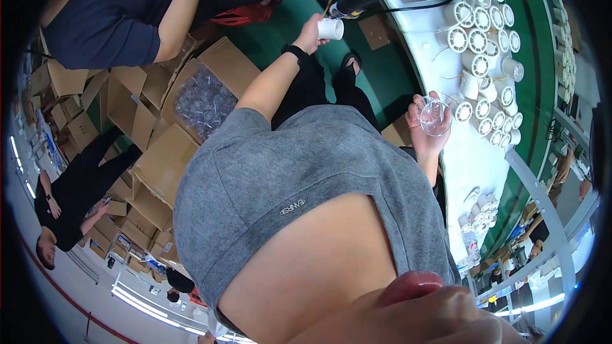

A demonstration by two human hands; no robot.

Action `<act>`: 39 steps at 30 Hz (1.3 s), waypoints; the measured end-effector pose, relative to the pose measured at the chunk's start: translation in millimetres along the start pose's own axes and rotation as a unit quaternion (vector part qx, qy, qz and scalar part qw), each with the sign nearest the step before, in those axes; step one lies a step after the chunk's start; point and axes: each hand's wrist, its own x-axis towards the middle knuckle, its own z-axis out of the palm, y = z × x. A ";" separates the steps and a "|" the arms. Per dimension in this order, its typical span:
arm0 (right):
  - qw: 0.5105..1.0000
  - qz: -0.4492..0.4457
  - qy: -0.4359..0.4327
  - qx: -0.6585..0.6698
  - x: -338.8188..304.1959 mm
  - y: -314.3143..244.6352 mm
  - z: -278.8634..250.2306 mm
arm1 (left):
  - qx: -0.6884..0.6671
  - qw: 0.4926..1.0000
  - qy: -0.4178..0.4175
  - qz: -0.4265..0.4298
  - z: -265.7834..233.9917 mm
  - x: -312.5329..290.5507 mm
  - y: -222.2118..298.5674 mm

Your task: The person picks up a white cylindrical component and a clear plastic cover, fits the cover over the component, and presses them together. They then place the assembled unit onto the table and repeat the process.

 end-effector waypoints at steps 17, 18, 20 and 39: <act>0.951 0.277 0.076 -0.114 229.1 118.1 -33.3 | 0.050 0.982 -0.019 0.182 -19.9 -120.1 26.2; 0.948 0.287 0.062 -0.122 235.9 127.8 -26.1 | 0.050 0.982 -0.012 0.183 -22.7 -127.8 26.8; 0.942 0.304 0.033 -0.141 243.2 142.5 -12.7 | -0.004 0.984 -0.006 0.175 -27.7 -139.9 27.9; 0.872 0.038 0.002 -0.488 199.4 140.3 -16.5 | -0.116 0.980 0.007 0.164 -55.2 -150.5 20.6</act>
